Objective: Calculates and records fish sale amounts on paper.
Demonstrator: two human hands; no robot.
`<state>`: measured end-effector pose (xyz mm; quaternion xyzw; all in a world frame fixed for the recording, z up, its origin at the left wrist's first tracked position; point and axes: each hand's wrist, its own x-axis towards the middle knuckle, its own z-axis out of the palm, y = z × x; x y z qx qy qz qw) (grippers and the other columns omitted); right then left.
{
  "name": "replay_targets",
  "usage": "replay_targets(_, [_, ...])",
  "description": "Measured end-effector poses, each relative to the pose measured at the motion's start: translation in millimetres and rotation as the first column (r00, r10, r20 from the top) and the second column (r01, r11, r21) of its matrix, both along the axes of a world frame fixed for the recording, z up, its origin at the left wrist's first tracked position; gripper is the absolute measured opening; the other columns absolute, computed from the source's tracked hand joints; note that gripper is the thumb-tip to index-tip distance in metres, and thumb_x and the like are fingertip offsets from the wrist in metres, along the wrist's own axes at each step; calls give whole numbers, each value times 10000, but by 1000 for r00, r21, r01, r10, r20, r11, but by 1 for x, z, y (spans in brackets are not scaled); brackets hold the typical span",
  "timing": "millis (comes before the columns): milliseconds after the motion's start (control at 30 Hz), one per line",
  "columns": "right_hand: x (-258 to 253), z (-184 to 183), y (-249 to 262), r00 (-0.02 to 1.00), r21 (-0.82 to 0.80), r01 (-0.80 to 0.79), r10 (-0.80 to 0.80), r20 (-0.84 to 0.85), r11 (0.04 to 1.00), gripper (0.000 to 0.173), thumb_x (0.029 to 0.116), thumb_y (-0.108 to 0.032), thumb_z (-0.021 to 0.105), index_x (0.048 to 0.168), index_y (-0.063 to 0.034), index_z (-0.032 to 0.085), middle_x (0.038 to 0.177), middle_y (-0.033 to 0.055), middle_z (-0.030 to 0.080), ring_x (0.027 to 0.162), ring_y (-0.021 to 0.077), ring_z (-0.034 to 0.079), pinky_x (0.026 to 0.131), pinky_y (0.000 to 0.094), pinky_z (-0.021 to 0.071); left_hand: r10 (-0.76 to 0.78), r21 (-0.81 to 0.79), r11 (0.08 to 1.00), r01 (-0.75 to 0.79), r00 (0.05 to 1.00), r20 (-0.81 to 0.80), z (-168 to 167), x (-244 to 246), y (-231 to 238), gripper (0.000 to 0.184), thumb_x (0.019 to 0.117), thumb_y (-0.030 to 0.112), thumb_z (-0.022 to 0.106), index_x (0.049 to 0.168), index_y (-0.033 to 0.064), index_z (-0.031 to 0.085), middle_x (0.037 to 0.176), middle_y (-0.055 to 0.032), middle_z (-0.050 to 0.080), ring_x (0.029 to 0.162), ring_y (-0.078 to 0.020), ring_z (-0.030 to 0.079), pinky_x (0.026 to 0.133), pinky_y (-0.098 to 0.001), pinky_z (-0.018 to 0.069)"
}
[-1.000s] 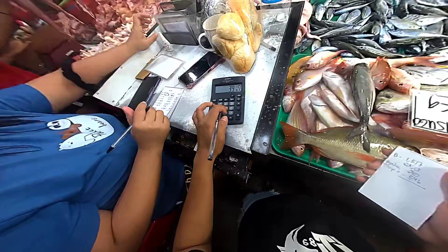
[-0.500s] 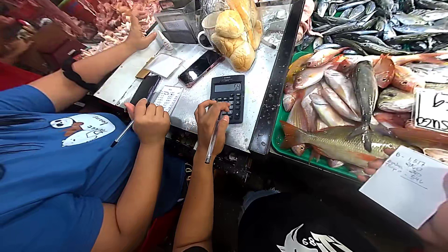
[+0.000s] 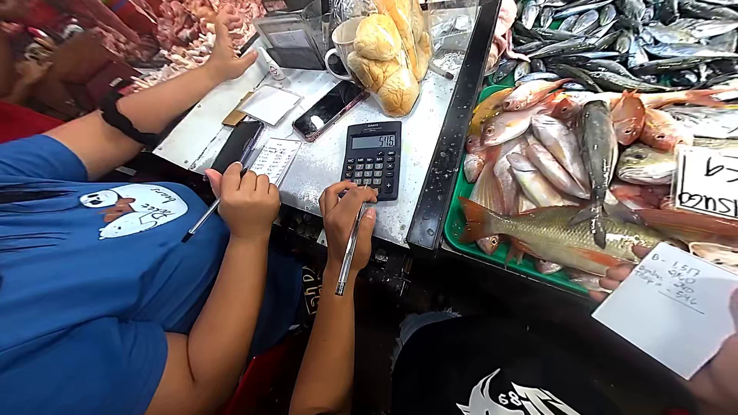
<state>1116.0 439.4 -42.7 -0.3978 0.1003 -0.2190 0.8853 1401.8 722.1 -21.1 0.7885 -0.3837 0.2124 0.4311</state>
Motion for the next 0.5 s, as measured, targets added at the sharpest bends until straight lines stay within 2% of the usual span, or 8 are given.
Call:
replay_targets(100, [1, 0, 1, 1000, -11, -4, 4, -5, 1000, 621, 960, -629, 544, 1316, -130, 649, 1079, 73, 761, 1000, 245, 747, 900, 445, 614, 23, 27, 999, -23, 1000, 14, -1, -1, -2, 391, 1021, 329, 378, 927, 88, 671, 1042, -24, 714, 1230, -209, 520, 1138, -391, 271])
replay_targets(200, [0, -1, 3, 1000, -25, 3, -4, -21, 1000, 665, 948, -671, 524, 1323, -136, 647, 1074, 67, 769, 995, 236, 753, 883, 446, 624, 42, 54, 998, -40, 998, -38, -4, 0, -3, 416, 1011, 324, 380, 932, 75, 703, 1041, -32, 716, 1227, -234, 517, 1136, -424, 260])
replay_targets(267, [0, 1, 4, 1000, -39, 0, -1, -19, 999, 657, 954, -666, 512, 1323, -141, 655, 1081, 60, 770, 1000, 224, 753, 881, 434, 625, -1, -39, 999, 0, 1000, -16, -1, 0, 1, 459, 1037, 400, 364, 945, 86, 686, 1040, -12, 711, 1247, -204, 508, 1145, -394, 267])
replay_targets(367, [1, 3, 7, 1000, -51, -4, 3, -20, 999, 639, 967, -650, 506, 1325, -140, 648, 1094, 57, 766, 1004, 221, 750, 888, 427, 624, -26, -234, 970, 58, 990, 137, 14, -8, 6, 483, 1067, 507, 320, 935, 175, 646, 1071, 83, 687, 1240, -114, 538, 1120, -331, 360])
replay_targets(433, [2, 3, 10, 1000, -38, -10, 9, -29, 999, 639, 964, -652, 511, 1326, -145, 652, 1087, 61, 766, 1001, 220, 749, 884, 425, 622, -51, -350, 930, 109, 984, 172, 27, -20, 8, 495, 1081, 517, 306, 908, 237, 676, 1038, 149, 668, 1163, -53, 570, 1101, -309, 382])
replay_targets(500, [6, 3, 14, 999, -25, -46, 45, -6, 999, 643, 965, -650, 505, 1339, -148, 654, 1110, 71, 762, 1030, 225, 742, 906, 429, 614, -123, -453, 876, 163, 986, 116, 43, -39, 3, 559, 1083, 558, 264, 891, 266, 700, 900, 191, 654, 1007, 10, 597, 1022, -237, 414])
